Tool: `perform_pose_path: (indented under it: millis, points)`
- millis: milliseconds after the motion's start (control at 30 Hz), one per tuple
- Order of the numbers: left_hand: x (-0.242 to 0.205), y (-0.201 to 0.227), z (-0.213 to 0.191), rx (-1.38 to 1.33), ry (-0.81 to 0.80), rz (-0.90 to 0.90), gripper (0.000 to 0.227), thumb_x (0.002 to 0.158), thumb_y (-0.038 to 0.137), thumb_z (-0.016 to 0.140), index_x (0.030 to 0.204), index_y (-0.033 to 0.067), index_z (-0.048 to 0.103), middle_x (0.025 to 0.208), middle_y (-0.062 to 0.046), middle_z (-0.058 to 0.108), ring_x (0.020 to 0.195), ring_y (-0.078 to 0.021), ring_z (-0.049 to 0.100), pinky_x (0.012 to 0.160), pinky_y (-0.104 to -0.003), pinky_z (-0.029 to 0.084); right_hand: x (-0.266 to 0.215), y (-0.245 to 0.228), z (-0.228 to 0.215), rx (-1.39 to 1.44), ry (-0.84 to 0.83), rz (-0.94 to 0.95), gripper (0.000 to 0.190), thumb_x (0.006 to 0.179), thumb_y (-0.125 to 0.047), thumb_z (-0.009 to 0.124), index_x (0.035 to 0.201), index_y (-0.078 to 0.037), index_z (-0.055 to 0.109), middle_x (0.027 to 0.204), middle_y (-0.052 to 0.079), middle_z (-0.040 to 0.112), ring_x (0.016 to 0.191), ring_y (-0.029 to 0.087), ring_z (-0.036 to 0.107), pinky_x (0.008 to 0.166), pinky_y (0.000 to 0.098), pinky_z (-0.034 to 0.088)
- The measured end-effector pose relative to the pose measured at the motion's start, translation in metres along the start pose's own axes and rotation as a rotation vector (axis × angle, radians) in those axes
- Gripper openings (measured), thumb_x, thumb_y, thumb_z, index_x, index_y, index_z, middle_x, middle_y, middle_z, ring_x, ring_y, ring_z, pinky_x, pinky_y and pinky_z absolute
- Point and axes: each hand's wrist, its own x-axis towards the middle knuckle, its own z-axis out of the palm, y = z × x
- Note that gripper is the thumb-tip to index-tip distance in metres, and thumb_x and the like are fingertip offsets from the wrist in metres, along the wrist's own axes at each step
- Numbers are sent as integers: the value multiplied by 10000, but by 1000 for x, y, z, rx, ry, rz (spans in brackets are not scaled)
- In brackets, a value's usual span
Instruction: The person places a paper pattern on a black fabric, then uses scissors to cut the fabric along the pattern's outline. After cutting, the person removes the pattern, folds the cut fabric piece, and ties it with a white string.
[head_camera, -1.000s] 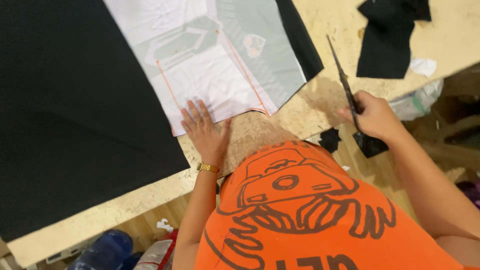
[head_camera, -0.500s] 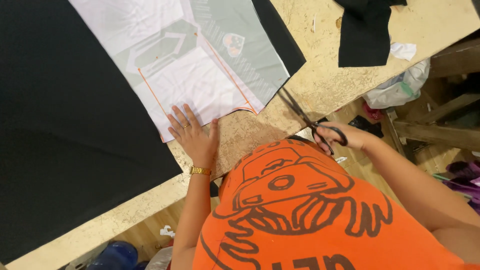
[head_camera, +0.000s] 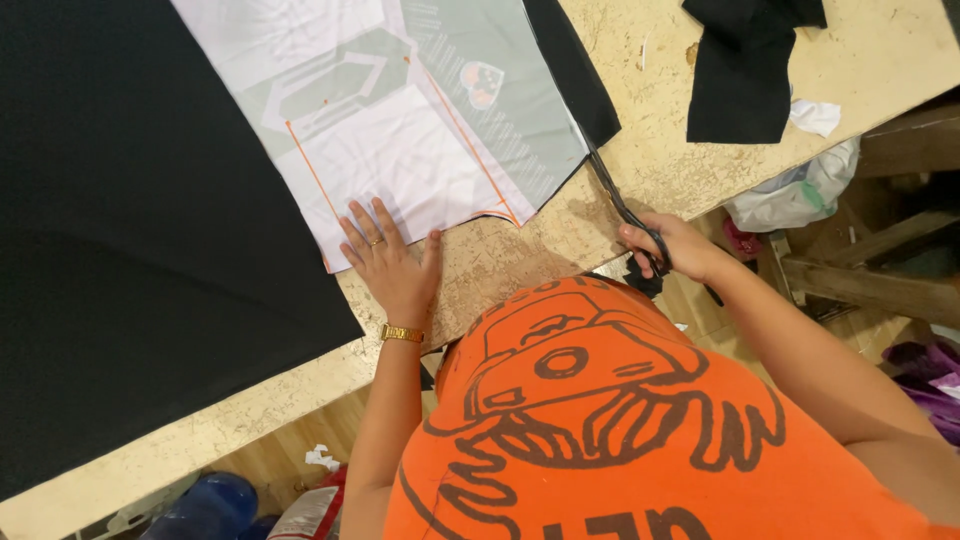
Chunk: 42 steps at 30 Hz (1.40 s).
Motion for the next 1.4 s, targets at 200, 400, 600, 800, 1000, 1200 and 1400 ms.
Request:
perform_pose_path:
  millis: [200,400,600,800,1000,1200,1400]
  points:
    - [1,2,-3,-29,0,-11,902,824,692,412,1478,105,210,1534,-173,130,1400,-412,83,1106,-550,71,3,7,3,32,42,22,344,903,-368,579,781,-47,559,466,132,529,401,218,585,382,211,361]
    - [2,2,-4,-23,-20,-9,914,820,709,406,1478,105,210,1532,-177,128,1398,-415,78,1102,-560,71,2,6,8,59,97,18,322,908,-344,590,771,-55,551,448,116,501,381,197,564,368,192,348]
    - [2,3,-7,-24,-21,-2,899,831,694,400,1476,96,215,1530,-185,136,1397,-419,77,1099,-559,58,-4,-4,11,8,137,23,338,875,-273,638,668,-32,522,391,138,480,310,199,523,294,205,335]
    - [3,3,-7,-27,-37,-5,902,828,688,408,1479,96,209,1533,-184,122,1399,-417,62,1098,-561,49,8,-12,4,-3,87,35,353,864,-340,628,698,-40,542,435,143,515,351,217,559,305,211,344]
    - [2,3,-7,-31,-18,-7,890,833,685,403,1477,100,215,1533,-181,127,1398,-418,68,1101,-553,43,19,-40,7,-26,112,19,378,854,-371,653,680,-55,540,425,124,508,340,207,549,307,204,356]
    - [2,2,-4,-27,-15,-18,910,810,681,446,1475,104,219,1533,-177,129,1400,-412,77,1103,-557,51,17,-43,9,-61,150,31,386,857,-307,671,637,-30,515,384,126,462,297,199,512,291,209,325]
    - [3,4,-7,-53,-22,-19,893,817,669,445,1477,113,217,1536,-169,126,1402,-407,71,1104,-549,43,19,-74,11,-59,93,78,429,863,-389,652,644,-45,521,419,134,489,343,223,538,345,244,352]
